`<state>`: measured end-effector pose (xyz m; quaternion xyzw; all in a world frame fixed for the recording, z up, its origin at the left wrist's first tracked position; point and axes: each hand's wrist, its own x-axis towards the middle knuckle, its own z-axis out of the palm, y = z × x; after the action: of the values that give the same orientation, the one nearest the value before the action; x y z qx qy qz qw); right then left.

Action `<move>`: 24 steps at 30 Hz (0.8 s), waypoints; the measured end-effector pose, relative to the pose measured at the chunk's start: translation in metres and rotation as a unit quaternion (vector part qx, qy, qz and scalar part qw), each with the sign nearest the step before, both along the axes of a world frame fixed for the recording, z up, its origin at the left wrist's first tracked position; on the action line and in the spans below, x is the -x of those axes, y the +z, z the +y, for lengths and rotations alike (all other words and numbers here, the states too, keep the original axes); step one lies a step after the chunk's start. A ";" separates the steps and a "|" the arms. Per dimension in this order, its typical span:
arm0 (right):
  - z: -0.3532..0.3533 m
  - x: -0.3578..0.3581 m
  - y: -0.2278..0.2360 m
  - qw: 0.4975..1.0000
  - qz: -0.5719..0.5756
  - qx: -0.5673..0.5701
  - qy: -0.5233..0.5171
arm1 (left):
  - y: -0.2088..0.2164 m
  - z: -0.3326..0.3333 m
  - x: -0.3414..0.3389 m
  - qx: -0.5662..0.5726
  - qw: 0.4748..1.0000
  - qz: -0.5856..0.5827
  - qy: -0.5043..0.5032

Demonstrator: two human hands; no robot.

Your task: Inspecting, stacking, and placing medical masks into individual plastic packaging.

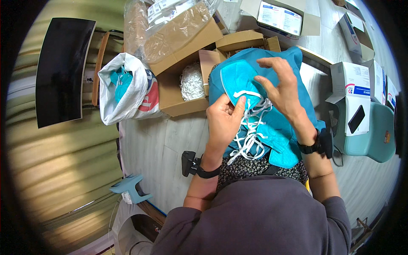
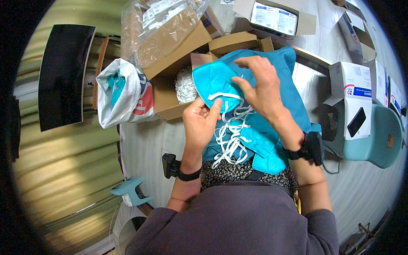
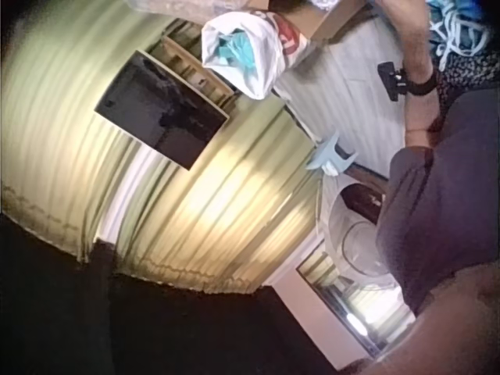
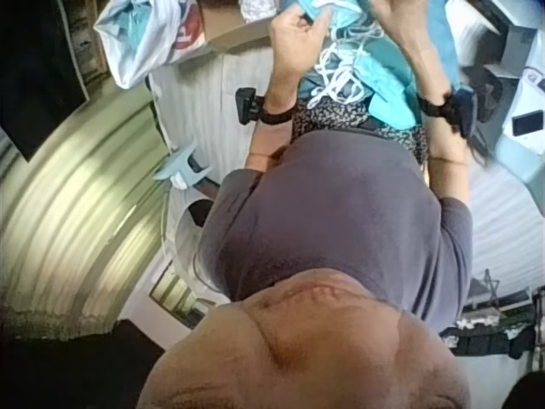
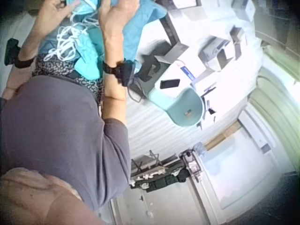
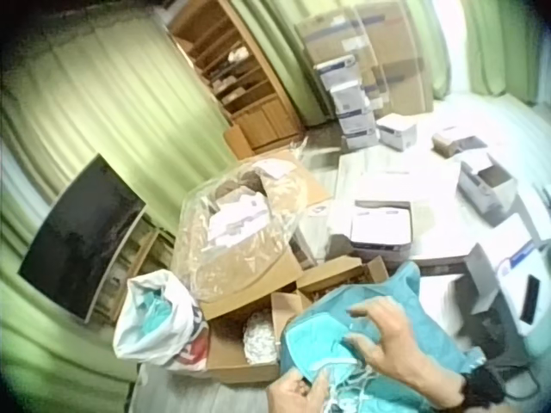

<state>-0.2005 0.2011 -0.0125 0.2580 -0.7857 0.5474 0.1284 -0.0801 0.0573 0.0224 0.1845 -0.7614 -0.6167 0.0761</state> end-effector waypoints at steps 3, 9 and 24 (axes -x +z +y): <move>0.002 -0.010 0.025 0.985 0.029 -0.021 0.169 | -0.012 -0.007 0.000 0.039 0.999 -0.002 -0.023; 0.000 0.006 -0.008 0.988 0.078 -0.011 0.129 | -0.007 0.001 -0.009 0.084 0.996 0.005 -0.006; -0.020 -0.050 0.017 0.862 -0.463 0.133 0.161 | -0.018 0.002 0.004 -0.068 0.971 0.167 0.158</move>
<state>-0.1506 0.1809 0.0049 0.0785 -0.6217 0.7164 -0.3067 -0.0839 0.0595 0.0044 0.2017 -0.6554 -0.6693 0.2861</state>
